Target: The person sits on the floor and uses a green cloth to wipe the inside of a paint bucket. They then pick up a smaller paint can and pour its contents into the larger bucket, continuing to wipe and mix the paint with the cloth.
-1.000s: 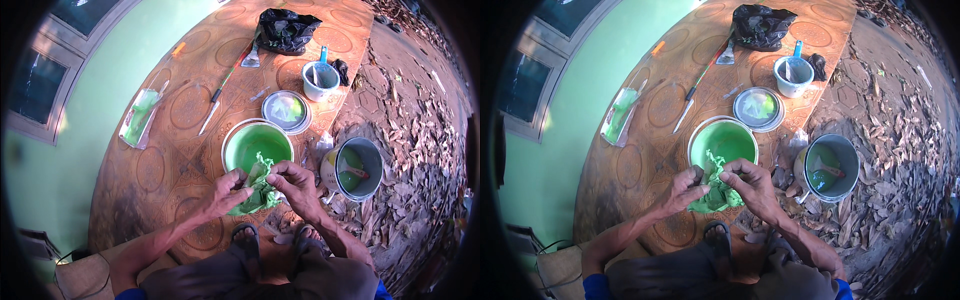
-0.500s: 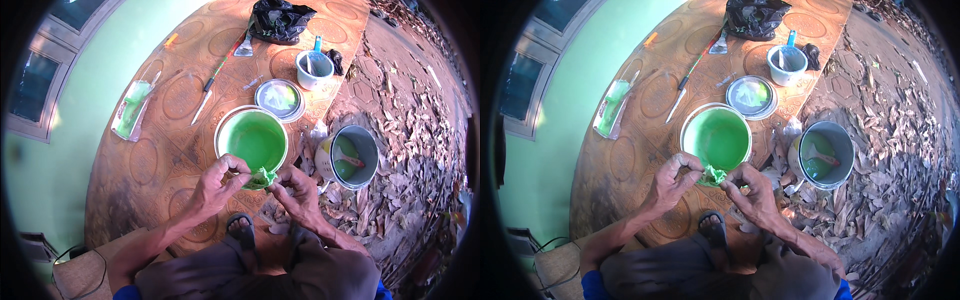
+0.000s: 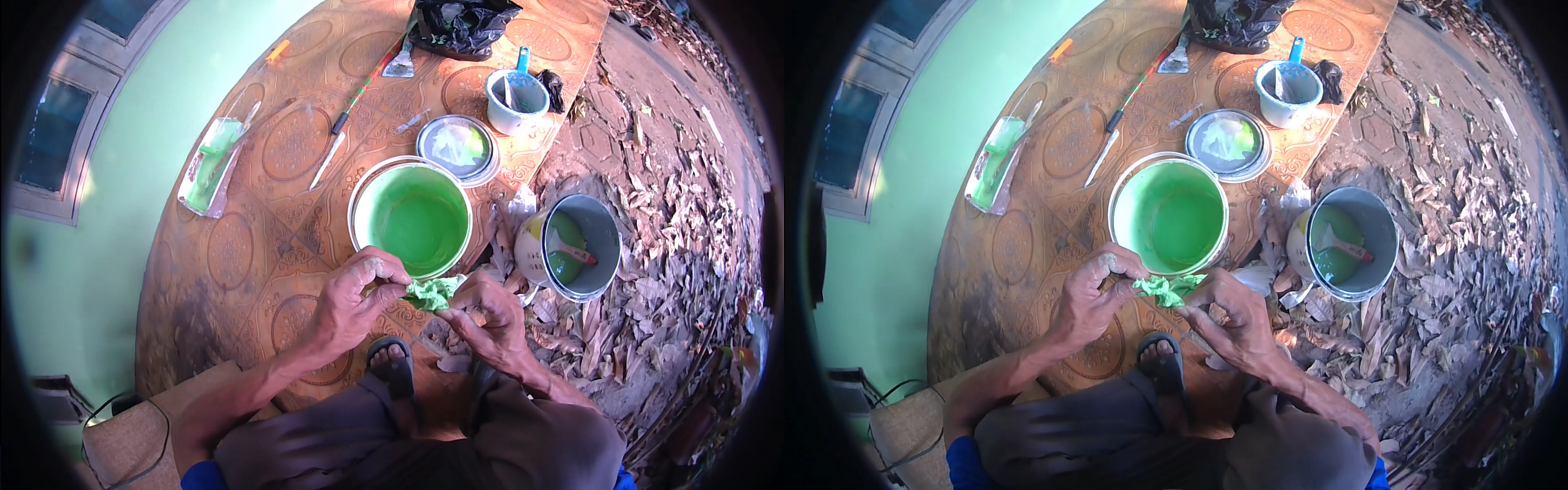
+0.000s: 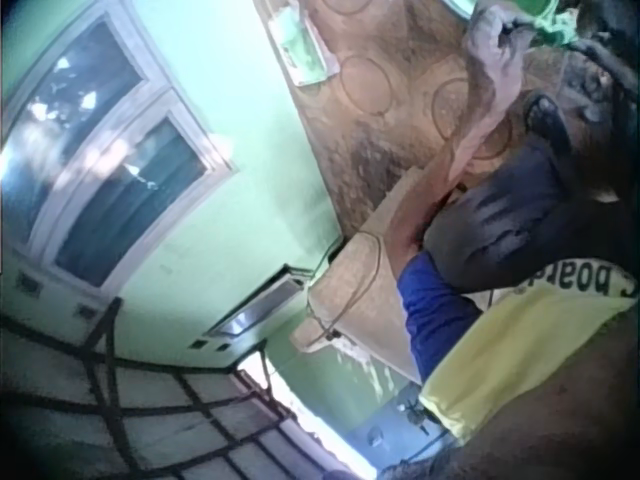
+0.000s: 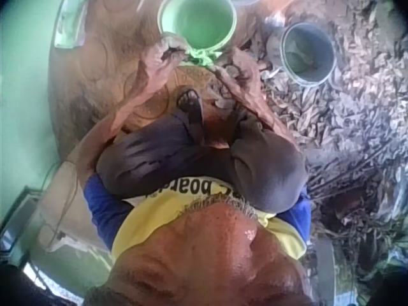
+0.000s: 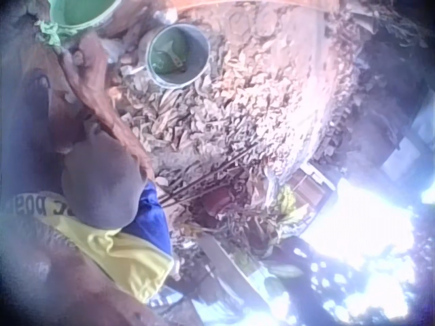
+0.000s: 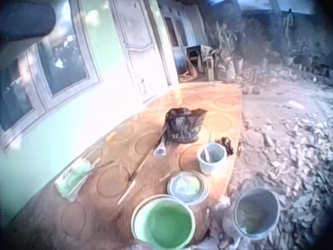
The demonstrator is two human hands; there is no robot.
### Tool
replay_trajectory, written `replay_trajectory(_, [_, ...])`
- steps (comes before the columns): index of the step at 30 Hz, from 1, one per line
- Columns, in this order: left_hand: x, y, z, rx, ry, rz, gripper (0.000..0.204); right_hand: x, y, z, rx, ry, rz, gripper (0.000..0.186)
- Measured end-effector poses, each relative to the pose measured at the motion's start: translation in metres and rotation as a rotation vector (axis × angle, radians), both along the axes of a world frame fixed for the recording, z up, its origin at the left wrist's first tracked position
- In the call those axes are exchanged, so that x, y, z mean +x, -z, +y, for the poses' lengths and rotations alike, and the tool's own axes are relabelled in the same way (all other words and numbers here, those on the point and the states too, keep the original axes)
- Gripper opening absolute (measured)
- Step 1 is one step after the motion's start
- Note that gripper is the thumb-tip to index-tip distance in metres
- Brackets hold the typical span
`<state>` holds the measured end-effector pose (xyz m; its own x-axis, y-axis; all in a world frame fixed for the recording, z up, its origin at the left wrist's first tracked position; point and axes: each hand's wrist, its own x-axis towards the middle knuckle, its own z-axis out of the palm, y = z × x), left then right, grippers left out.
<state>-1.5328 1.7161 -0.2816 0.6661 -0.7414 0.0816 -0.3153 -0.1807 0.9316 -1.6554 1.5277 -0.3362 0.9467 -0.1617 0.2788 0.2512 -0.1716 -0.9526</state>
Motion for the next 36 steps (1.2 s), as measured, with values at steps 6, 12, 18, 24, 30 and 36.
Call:
replay_trajectory(6, [-0.001, 0.001, -0.001, -0.028, 0.081, 0.081, 0.016, 0.006, 0.006, -0.010, 0.261, -0.115, 0.103, 0.013])
replay_trajectory(12, [0.003, 0.006, 0.004, -0.018, 0.085, 0.069, 0.018, 0.019, 0.003, -0.007, 0.177, -0.230, 0.079, 0.016])
replay_trajectory(18, [-0.001, 0.009, -0.001, -0.041, -0.047, 0.180, 0.013, 0.023, 0.013, 0.001, 0.056, -0.112, -0.073, 0.012])
replay_trajectory(24, [-0.011, 0.020, 0.015, 0.085, -0.056, -0.088, 0.017, 0.015, 0.016, 0.003, -0.005, -0.001, -0.047, 0.015])
replay_trajectory(30, [-0.024, 0.018, 0.007, 0.114, -0.028, -0.241, 0.020, 0.010, 0.010, 0.008, -0.068, 0.055, -0.062, 0.019])
replay_trajectory(36, [-0.021, 0.016, 0.014, 0.086, 0.014, -0.239, 0.020, 0.004, 0.000, -0.002, -0.070, 0.049, -0.040, 0.018])
